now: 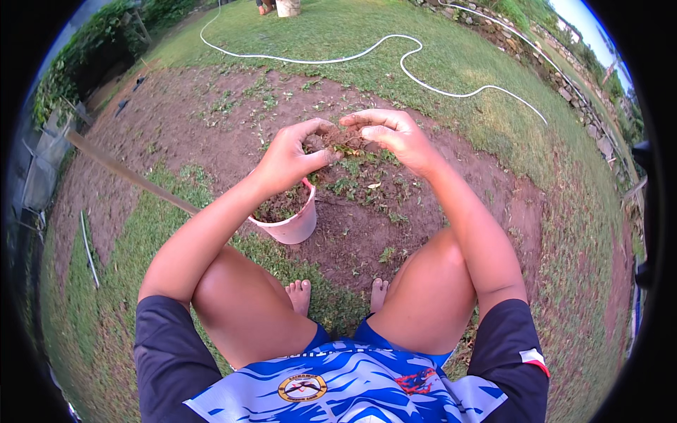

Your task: The person squats on a patch of bare earth and repeatedly pulls small weeds from the ground by hand. They gather the uprooted plants and place them into a pink bucket positioned nearby. The process continues with the person picking weeds from the soil and depositing them into the bucket.

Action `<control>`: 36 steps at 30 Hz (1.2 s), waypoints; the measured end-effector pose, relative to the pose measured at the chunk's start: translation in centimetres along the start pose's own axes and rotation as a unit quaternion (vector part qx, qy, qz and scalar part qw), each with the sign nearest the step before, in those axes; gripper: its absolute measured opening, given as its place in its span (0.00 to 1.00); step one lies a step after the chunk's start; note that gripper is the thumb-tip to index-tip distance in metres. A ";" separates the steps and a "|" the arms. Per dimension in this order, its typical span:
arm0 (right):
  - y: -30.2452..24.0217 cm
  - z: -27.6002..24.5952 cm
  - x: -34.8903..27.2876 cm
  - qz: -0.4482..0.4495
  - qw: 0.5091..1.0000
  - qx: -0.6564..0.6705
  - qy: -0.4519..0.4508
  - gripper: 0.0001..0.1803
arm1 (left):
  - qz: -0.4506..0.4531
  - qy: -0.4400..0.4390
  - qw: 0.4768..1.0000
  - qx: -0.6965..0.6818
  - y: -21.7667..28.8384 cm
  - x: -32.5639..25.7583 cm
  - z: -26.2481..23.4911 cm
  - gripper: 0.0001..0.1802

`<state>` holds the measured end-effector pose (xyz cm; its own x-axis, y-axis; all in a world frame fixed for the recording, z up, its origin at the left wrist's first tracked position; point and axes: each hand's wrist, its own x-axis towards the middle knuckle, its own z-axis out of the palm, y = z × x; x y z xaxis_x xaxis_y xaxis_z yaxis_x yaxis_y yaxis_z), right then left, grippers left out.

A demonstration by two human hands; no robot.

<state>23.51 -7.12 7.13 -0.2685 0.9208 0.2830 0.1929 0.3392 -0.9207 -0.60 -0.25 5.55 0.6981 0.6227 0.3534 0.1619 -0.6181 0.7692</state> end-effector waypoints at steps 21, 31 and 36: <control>-1.1 1.3 -0.7 0.001 0.999 -0.054 -0.004 0.16 | -0.009 -0.025 0.996 -0.090 -0.3 -0.2 0.1 0.22; -0.3 0.5 -0.5 0.011 0.997 0.053 -0.058 0.18 | -0.076 -0.131 0.951 -0.269 -1.1 -0.3 -0.2 0.23; -0.6 0.5 -0.8 -0.025 0.996 0.008 -0.088 0.19 | -0.089 -0.170 0.929 -0.317 -2.0 -0.4 0.0 0.22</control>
<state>23.09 -8.14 7.34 -0.4380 0.8548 0.2782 0.1601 0.3787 -0.9116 -1.18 0.75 3.85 0.8970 0.4337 0.0855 -0.0730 -0.0454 0.9963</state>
